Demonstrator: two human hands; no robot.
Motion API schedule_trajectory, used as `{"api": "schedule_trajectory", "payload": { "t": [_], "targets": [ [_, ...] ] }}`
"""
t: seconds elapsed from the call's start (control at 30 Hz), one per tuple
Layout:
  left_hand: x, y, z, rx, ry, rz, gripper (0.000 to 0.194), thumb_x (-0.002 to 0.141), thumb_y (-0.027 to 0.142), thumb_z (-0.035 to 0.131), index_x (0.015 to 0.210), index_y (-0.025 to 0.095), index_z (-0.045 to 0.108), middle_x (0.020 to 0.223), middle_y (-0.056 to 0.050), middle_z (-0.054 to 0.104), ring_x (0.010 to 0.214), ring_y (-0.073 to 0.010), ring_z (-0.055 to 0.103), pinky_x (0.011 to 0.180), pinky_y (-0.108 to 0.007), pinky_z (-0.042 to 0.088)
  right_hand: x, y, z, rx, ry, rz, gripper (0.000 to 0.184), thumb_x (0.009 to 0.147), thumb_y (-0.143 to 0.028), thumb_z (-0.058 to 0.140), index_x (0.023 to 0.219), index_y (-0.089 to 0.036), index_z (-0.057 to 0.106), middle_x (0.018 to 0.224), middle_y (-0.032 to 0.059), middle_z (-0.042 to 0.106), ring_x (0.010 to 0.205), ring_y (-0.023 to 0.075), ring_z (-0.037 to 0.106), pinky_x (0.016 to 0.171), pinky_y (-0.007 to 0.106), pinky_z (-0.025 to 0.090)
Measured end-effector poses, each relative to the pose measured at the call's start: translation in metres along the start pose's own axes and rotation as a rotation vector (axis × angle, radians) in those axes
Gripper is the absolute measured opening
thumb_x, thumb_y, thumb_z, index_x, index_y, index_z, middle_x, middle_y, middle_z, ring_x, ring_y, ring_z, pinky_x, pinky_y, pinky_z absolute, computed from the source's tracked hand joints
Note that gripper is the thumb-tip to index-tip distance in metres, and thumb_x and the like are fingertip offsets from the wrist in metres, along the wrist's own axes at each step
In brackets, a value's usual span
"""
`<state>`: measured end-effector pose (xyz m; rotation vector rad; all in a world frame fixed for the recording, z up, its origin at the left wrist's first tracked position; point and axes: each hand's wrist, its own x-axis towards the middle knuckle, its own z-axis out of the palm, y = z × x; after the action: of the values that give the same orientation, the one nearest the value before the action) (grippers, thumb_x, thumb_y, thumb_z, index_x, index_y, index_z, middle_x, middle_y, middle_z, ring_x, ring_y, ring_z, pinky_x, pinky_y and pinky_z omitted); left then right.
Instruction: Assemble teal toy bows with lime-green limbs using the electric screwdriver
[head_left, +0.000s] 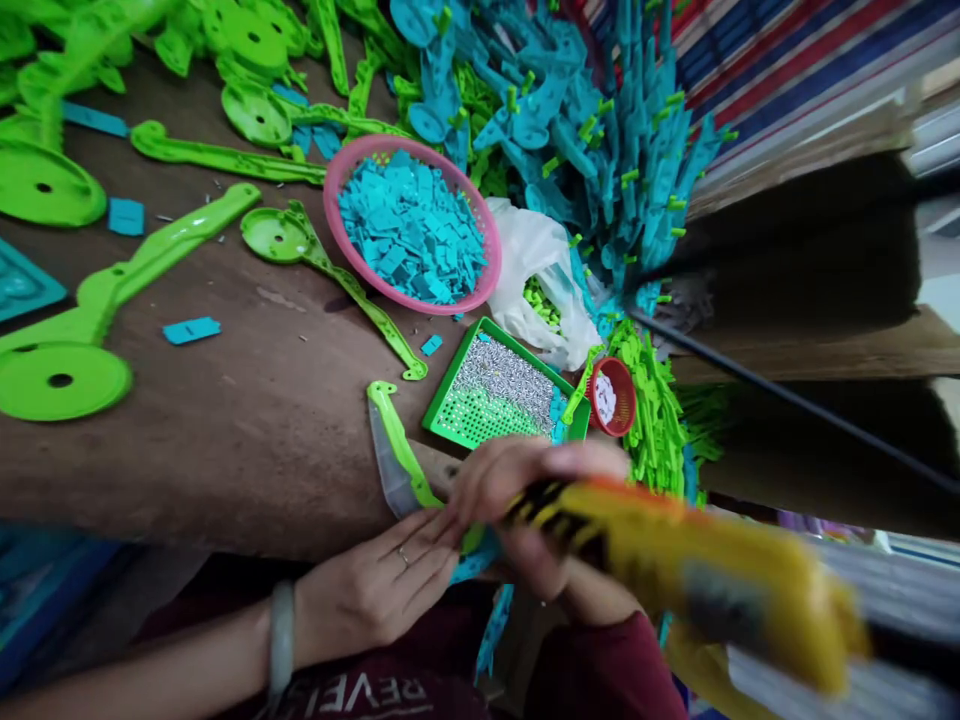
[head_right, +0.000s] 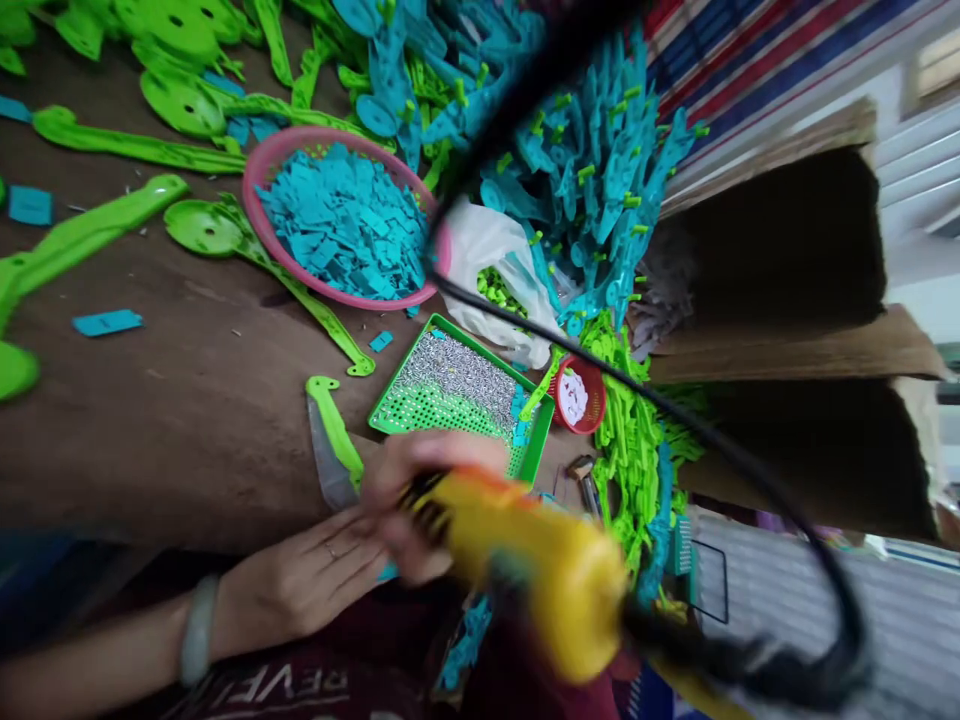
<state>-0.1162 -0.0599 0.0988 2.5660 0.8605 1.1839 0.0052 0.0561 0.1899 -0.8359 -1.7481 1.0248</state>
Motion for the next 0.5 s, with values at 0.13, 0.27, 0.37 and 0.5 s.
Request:
{"api": "schedule_trajectory", "payload": {
  "t": [0.13,0.27,0.37,0.5],
  "targets": [
    [0.012,-0.006,-0.011,0.157,-0.004,0.051,0.041,0.095,0.012,0.037,0.127,0.001,0.060,0.135,-0.017,0.063,0.129,-0.0277,0.056,0.123,-0.045,0.026,0.030,0.025,-0.010,0.099,0.308,-0.018,0.033,0.087,-0.037,0.059,0.115,-0.034,0.042,0.057,-0.0113,0.044,0.038,0.0106,0.046,0.037,0.024,0.046],
    [0.014,-0.006,-0.011,0.158,-0.022,0.050,0.041,0.095,0.013,0.038,0.128,0.003,0.061,0.136,-0.016,0.063,0.130,-0.0272,0.055,0.123,-0.045,0.027,0.029,0.049,-0.006,0.050,0.330,0.058,0.032,0.087,-0.043,0.056,0.112,-0.033,0.039,0.057,-0.0117,0.040,0.038,0.0101,0.040,0.037,0.024,0.042],
    [0.013,-0.006,-0.011,0.144,-0.019,0.050,0.041,0.095,0.013,0.038,0.127,0.003,0.061,0.136,-0.016,0.063,0.130,-0.0274,0.055,0.123,-0.044,0.029,0.022,0.054,-0.004,0.074,0.311,0.038,0.033,0.086,-0.041,0.058,0.110,-0.034,0.037,0.057,-0.0113,0.042,0.038,0.0106,0.041,0.038,0.024,0.043],
    [0.012,-0.005,-0.012,0.140,-0.018,0.043,0.039,0.096,0.014,0.040,0.126,0.002,0.062,0.135,-0.018,0.063,0.129,-0.0278,0.056,0.123,-0.044,0.028,0.021,0.051,-0.005,0.120,0.255,0.029,0.031,0.086,-0.035,0.060,0.107,-0.032,0.038,0.059,-0.0108,0.046,0.041,0.0107,0.047,0.041,0.024,0.045]
  ]
}}
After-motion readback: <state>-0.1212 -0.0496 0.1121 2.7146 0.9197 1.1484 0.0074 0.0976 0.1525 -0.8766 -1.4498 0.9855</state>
